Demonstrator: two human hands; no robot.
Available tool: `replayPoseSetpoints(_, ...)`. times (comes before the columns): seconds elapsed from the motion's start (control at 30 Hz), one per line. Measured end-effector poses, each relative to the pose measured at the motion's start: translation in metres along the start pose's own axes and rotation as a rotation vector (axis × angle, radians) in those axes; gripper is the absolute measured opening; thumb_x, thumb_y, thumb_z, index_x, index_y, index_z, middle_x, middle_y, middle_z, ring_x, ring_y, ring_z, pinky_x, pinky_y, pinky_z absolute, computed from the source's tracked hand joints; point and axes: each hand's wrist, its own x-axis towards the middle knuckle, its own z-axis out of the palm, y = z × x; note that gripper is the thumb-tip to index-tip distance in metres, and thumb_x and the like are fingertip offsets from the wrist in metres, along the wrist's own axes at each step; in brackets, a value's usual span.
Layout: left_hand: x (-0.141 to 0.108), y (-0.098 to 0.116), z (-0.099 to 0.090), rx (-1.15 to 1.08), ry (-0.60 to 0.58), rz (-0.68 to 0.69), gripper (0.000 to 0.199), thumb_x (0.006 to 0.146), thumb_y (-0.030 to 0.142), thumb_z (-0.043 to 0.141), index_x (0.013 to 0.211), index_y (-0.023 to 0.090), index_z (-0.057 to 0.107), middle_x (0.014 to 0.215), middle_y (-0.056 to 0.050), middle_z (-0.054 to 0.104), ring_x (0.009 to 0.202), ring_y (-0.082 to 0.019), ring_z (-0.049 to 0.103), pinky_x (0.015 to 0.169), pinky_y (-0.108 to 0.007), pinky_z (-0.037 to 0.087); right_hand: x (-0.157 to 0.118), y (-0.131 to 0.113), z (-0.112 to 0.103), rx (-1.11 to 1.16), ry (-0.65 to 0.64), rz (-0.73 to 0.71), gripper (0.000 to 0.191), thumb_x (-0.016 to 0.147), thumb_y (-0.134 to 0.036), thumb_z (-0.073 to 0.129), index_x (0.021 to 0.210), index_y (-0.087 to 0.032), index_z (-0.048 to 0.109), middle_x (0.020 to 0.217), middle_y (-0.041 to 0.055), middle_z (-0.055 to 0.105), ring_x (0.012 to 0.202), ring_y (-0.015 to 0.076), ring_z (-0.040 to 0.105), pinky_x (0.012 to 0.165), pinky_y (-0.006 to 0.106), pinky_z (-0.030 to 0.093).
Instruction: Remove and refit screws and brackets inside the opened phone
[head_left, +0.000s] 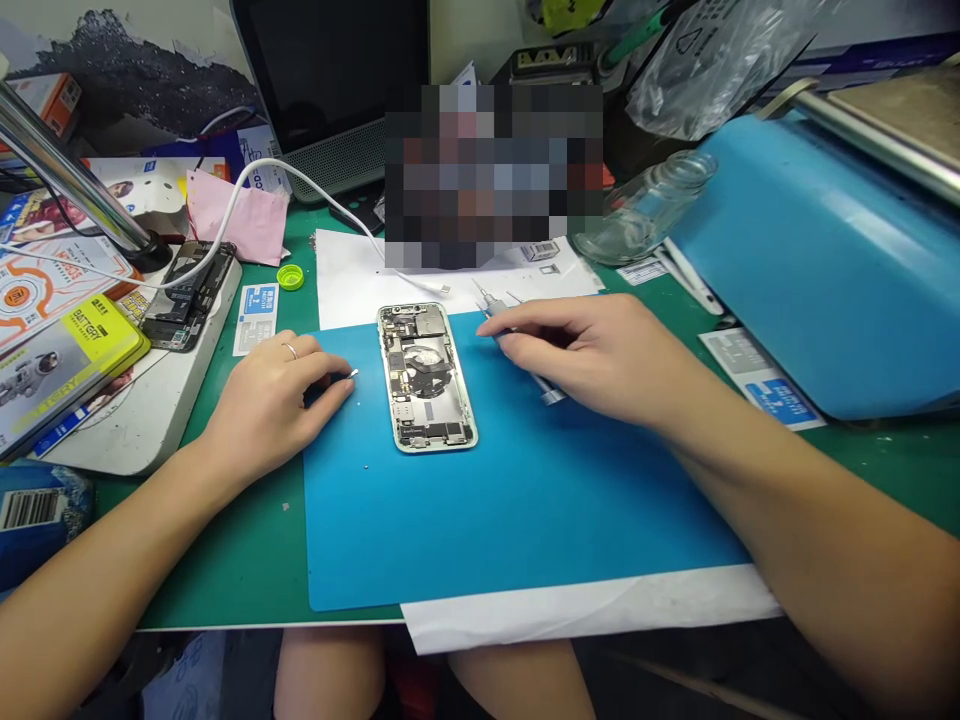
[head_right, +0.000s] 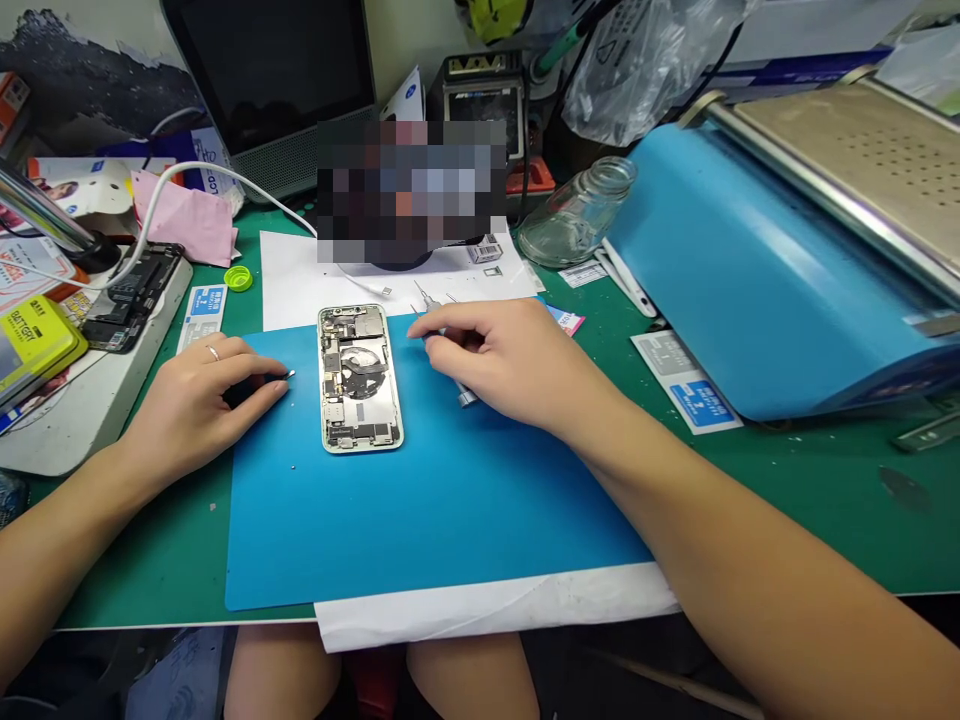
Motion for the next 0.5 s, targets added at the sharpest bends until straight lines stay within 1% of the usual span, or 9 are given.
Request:
replayPoseSetpoints(0.1, -0.0001, -0.0002, 0.0006, -0.001, 0.000, 0.002, 0.023, 0.099, 0.032, 0.058, 0.102, 0.017, 0.075, 0.085, -0.004, 0.068, 0.082, -0.021, 0.060, 0.075, -0.036, 0.048, 0.0011, -0.0022, -0.0008, 0.152, 0.089, 0.018, 0.022, 0.084, -0.037, 0.060, 0.091, -0.026, 0.077, 0.066, 0.0044, 0.065, 0.056, 0.0212, 0.056, 0.053, 0.035, 0.040)
replayPoseSetpoints(0.23, 0.0007, -0.0002, 0.0005, 0.000, -0.003, 0.001, 0.023, 0.099, 0.033, 0.058, 0.102, 0.017, 0.075, 0.085, -0.004, 0.068, 0.082, -0.021, 0.060, 0.075, -0.035, 0.048, 0.0051, -0.0007, -0.0014, 0.373, 0.184, 0.044, 0.015, 0.081, -0.034, 0.065, 0.088, -0.027, 0.076, 0.062, 0.0041, 0.060, 0.057, 0.0203, 0.052, 0.053, 0.035, 0.038)
replayPoseSetpoints(0.33, 0.0013, -0.0002, -0.0001, 0.003, -0.010, 0.002, 0.025, 0.099, 0.033, 0.058, 0.102, 0.016, 0.075, 0.086, -0.005, 0.069, 0.083, -0.022, 0.061, 0.076, -0.036, 0.048, 0.0072, 0.0010, -0.0013, 0.485, 0.185, 0.069, 0.012, 0.080, -0.030, 0.067, 0.086, -0.027, 0.077, 0.062, 0.0039, 0.059, 0.057, 0.0186, 0.051, 0.052, 0.034, 0.038)
replayPoseSetpoints(0.5, 0.0013, 0.0001, -0.0003, 0.006, -0.014, 0.001, 0.025, 0.099, 0.034, 0.057, 0.103, 0.016, 0.075, 0.087, -0.005, 0.069, 0.084, -0.022, 0.061, 0.077, -0.036, 0.048, 0.0077, 0.0032, -0.0009, 0.510, 0.173, 0.082, 0.011, 0.080, -0.028, 0.067, 0.084, -0.026, 0.078, 0.061, 0.0040, 0.059, 0.055, 0.0175, 0.050, 0.050, 0.032, 0.037)
